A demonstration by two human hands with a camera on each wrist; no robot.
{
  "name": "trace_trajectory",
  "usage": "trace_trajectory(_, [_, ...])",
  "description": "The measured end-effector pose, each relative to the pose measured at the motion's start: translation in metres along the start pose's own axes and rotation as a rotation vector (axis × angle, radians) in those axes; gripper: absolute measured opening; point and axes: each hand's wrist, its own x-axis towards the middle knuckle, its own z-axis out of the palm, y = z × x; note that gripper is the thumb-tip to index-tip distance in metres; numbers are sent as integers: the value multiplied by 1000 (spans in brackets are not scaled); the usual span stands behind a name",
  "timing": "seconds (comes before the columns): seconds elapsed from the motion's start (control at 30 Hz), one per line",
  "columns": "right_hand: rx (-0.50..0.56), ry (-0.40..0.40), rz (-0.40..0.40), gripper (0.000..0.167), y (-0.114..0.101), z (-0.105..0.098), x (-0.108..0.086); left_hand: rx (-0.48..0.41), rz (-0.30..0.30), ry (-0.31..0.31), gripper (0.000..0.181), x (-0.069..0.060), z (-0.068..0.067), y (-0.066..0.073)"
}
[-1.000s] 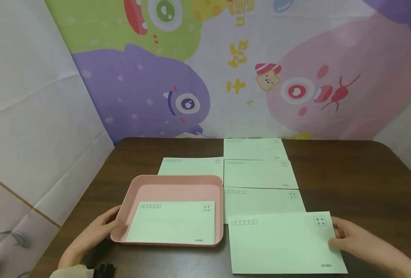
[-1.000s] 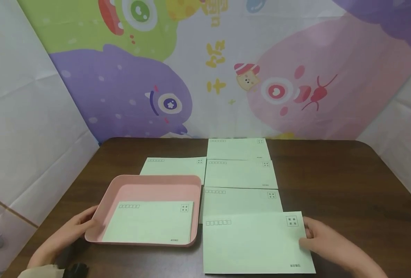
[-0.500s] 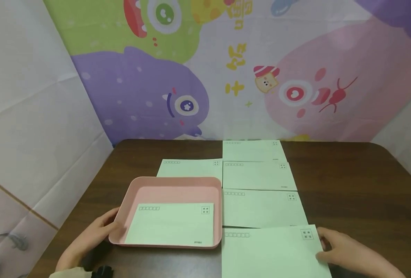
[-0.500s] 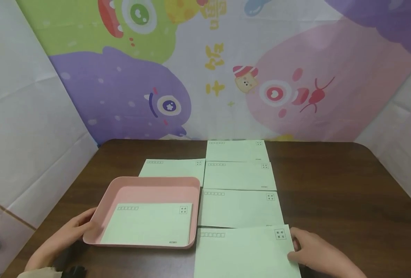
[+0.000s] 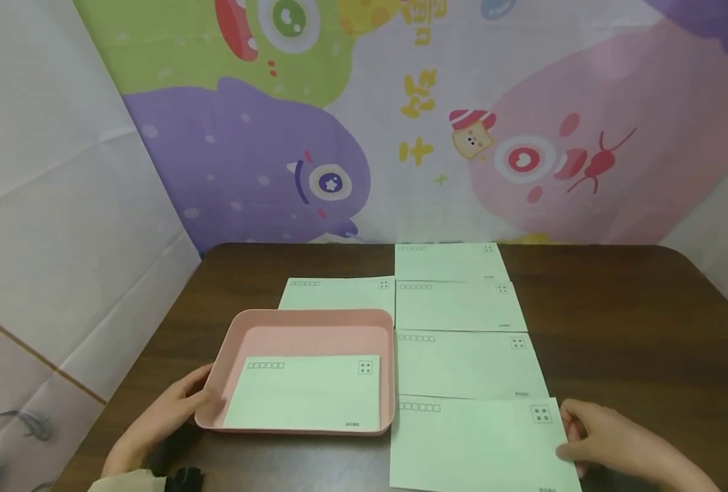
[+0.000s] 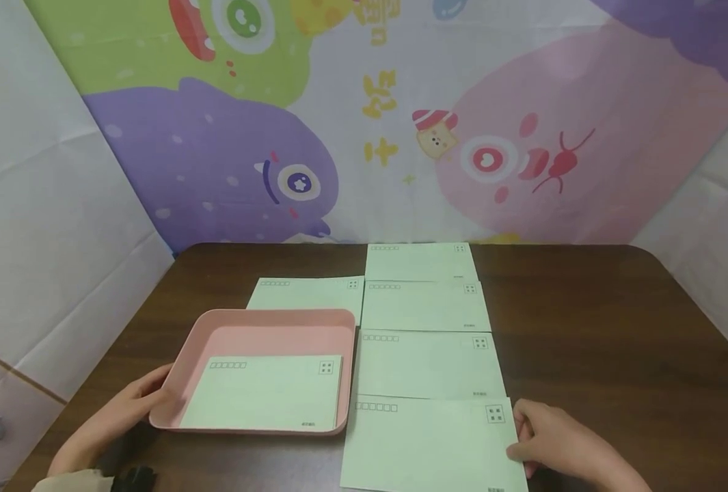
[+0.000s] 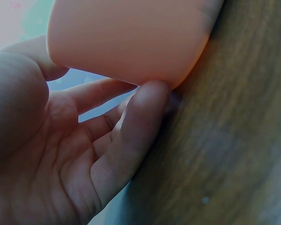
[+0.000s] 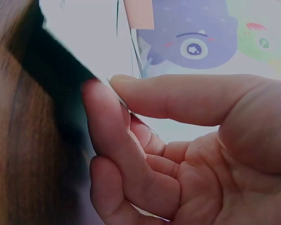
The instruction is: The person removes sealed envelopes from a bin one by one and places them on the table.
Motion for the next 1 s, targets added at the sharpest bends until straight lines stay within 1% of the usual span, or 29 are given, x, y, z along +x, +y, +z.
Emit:
trace_trajectory(0.1, [30,-2,26,24,0,-1,0,-1,6,4,61,1,0,1])
trace_trajectory(0.27, [37,11,90,27,0,0,0,8,20,8,60,2,-1,2])
trace_trajectory(0.4, [23,30,152,32,-1,-1,0,11,19,7,60,1,-1,2])
trace_trajectory(0.53, [-24,63,173,34,-3,-1,0,7,5,7,60,1,-1,2])
trace_trajectory(0.67, [-95,104,161,33,-8,2,1,-8,-21,-1,62,1,0,1])
trace_trajectory(0.73, [-113,117,151,33,-12,2,1,-8,-24,-1,63,1,0,0])
trace_trajectory(0.87, [-136,133,118,32,-24,3,4,9,-9,4,61,1,0,-1])
trace_trajectory(1.0, [-186,139,60,32,-39,7,8,19,1,16,60,0,1,-1])
